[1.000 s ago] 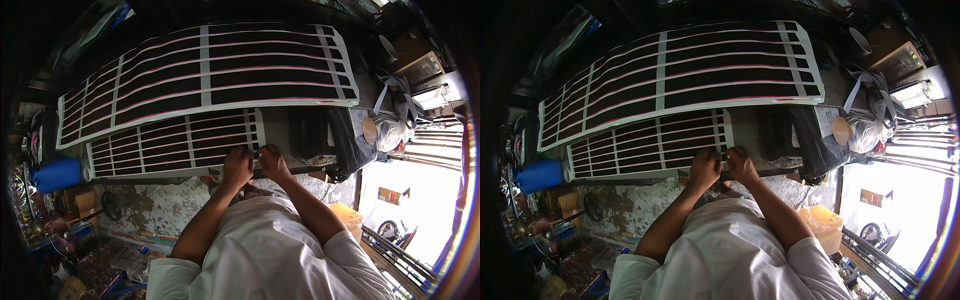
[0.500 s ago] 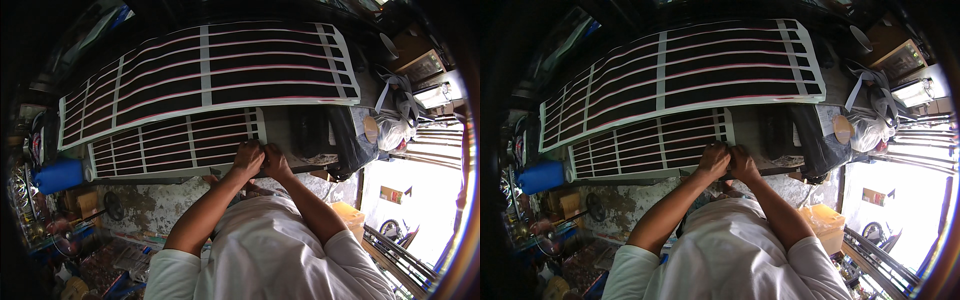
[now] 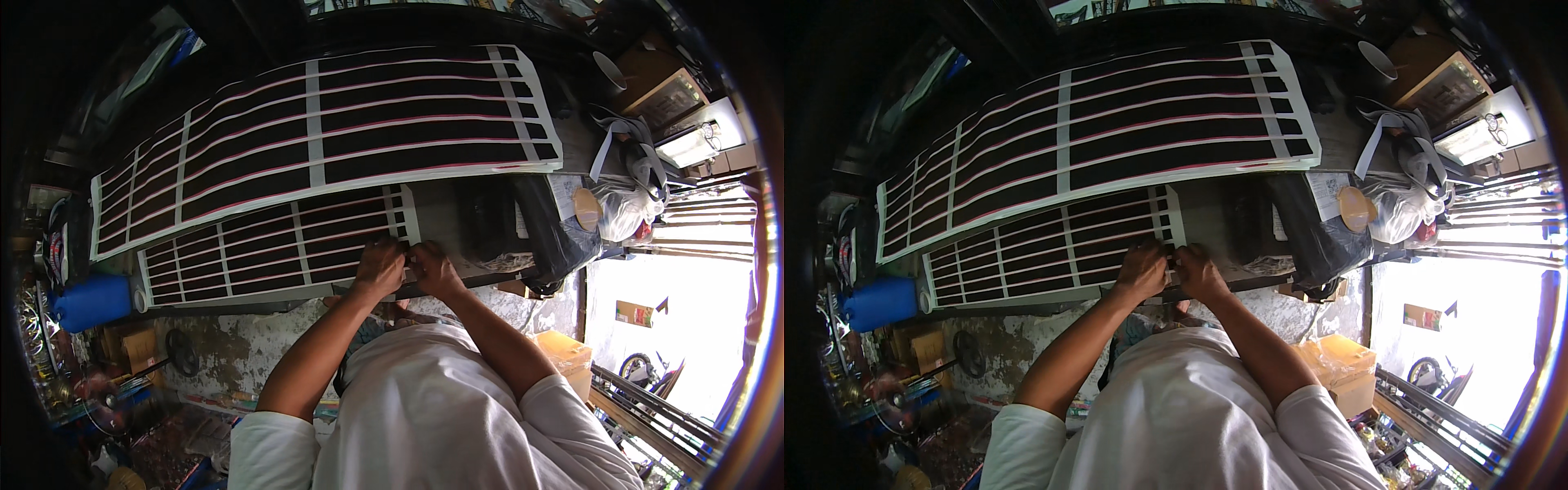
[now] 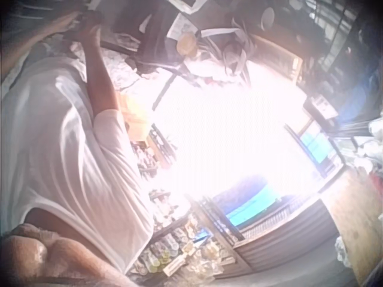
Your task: The person aligns and secures two striped mats on a workbench using white tape. They repeatedly position the mats, apply tape along the edges, and press down to ensure adhesion.
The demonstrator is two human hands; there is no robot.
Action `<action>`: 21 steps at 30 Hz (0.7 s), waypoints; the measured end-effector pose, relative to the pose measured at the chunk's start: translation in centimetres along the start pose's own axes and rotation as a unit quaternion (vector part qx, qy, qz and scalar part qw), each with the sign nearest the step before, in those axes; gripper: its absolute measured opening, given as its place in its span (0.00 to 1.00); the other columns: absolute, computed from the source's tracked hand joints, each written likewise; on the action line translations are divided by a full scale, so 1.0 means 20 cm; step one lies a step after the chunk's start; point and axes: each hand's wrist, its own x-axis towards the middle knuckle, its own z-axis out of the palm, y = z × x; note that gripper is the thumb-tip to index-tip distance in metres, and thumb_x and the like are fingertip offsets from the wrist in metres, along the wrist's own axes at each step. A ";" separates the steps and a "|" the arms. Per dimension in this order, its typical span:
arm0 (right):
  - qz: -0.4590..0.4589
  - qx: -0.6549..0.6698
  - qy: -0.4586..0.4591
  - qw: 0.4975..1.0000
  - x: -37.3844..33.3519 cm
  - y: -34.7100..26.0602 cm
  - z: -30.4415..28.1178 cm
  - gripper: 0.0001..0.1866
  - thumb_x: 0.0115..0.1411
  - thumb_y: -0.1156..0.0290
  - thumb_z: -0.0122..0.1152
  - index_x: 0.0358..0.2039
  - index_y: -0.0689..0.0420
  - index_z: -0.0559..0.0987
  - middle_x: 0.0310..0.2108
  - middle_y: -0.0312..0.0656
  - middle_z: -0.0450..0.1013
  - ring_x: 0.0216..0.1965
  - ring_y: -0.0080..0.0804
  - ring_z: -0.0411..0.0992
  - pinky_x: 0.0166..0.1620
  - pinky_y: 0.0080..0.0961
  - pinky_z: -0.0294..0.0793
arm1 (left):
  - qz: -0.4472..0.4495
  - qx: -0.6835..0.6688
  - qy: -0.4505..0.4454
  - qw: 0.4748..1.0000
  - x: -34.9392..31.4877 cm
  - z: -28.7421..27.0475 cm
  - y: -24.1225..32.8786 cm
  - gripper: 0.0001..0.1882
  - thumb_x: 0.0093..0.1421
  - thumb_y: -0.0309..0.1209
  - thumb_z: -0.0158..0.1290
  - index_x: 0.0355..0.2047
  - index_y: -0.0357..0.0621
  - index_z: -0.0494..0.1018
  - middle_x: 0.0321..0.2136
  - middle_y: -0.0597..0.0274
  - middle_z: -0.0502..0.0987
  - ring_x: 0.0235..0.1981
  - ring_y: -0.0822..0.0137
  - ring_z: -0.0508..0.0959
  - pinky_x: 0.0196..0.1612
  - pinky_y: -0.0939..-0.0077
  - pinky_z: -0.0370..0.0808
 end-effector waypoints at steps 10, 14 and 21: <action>-0.057 0.027 0.043 0.997 -0.01 0.01 -0.01 0.15 0.57 0.82 0.69 0.45 0.58 0.79 0.37 0.49 0.74 0.34 0.48 0.77 0.38 0.41 0.78 | -0.214 -0.042 0.222 0.950 -0.64 -0.10 -0.28 0.18 0.63 0.26 0.60 0.53 0.39 0.75 0.48 0.45 0.77 0.50 0.42 0.78 0.52 0.47 0.77; 0.012 0.045 -0.001 0.999 -0.02 -0.02 -0.01 0.15 0.58 0.80 0.69 0.46 0.57 0.80 0.37 0.49 0.74 0.34 0.48 0.78 0.38 0.42 0.79 | -0.225 -0.025 0.225 0.947 -0.91 -0.06 -0.36 0.19 0.66 0.26 0.58 0.57 0.38 0.76 0.56 0.45 0.76 0.56 0.41 0.77 0.58 0.46 0.76; 0.060 0.013 -0.011 0.998 0.00 -0.11 -0.02 0.15 0.60 0.76 0.70 0.48 0.54 0.80 0.41 0.51 0.75 0.40 0.56 0.78 0.44 0.48 0.78 | -0.250 -0.035 0.210 0.944 -0.95 0.00 -0.30 0.20 0.71 0.28 0.55 0.62 0.37 0.76 0.65 0.44 0.73 0.66 0.41 0.73 0.67 0.46 0.71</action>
